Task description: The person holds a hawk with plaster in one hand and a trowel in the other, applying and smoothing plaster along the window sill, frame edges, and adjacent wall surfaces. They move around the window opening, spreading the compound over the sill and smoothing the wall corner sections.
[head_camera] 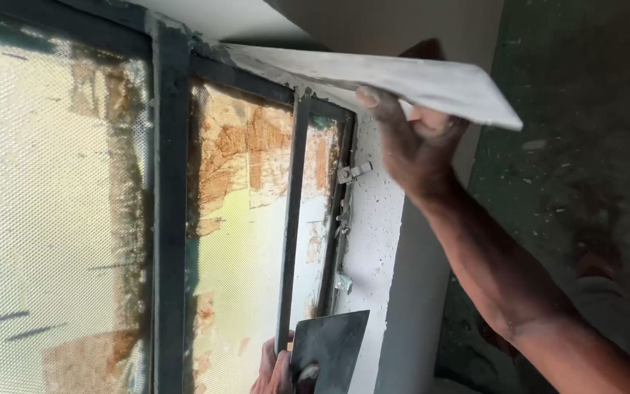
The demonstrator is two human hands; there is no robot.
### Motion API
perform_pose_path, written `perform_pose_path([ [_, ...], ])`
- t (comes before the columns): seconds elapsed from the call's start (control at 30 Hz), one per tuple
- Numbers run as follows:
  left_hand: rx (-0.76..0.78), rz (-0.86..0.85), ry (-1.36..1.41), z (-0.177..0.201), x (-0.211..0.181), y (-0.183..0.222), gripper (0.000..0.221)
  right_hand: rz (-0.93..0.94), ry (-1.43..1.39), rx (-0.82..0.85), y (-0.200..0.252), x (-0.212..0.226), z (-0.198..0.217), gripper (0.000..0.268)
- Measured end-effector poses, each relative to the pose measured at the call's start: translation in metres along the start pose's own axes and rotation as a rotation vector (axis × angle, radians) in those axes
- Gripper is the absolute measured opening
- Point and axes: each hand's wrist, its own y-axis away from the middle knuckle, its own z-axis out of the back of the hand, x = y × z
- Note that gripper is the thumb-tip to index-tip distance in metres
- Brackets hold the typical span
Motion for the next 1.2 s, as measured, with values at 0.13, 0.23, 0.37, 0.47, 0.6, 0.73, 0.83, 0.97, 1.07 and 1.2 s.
perform_pose_path([
  [0.13,-0.135,0.194,0.464,-0.062,0.087,0.020,0.035,-0.051,0.009,0.035,-0.008,0.008,0.002,0.007],
  [0.23,-0.032,-0.051,-0.026,-0.034,0.045,0.011,0.036,0.010,0.052,-0.036,0.008,-0.011,-0.005,0.010],
  [0.37,-0.117,-0.040,0.121,-0.039,0.065,0.013,0.030,-0.023,-0.011,0.033,0.004,-0.007,0.013,0.011],
  [0.47,-0.044,0.043,0.024,-0.003,0.000,-0.002,0.036,-0.175,0.030,0.031,0.031,-0.034,0.023,0.012],
  [0.6,-0.245,-0.187,0.005,-0.057,0.084,0.021,0.033,-0.315,0.150,-0.003,0.014,-0.018,0.027,0.015],
  [0.73,-0.087,-0.144,0.037,-0.027,0.039,0.011,0.030,0.027,0.276,-0.023,0.037,-0.040,0.019,0.018],
  [0.83,-0.064,0.312,0.025,-0.024,0.029,0.006,0.039,0.135,0.328,0.070,0.017,-0.016,0.018,0.020],
  [0.97,-0.070,-0.024,0.006,-0.013,0.019,0.005,0.036,0.002,0.053,0.056,0.021,-0.020,0.021,0.015],
  [1.07,-0.135,0.071,0.366,-0.061,0.092,0.028,0.036,-0.052,0.114,0.081,0.017,-0.007,0.025,0.018],
  [1.2,-0.032,-0.002,0.064,-0.002,0.008,-0.001,0.034,-0.074,0.419,0.163,0.026,-0.004,0.028,0.017],
])
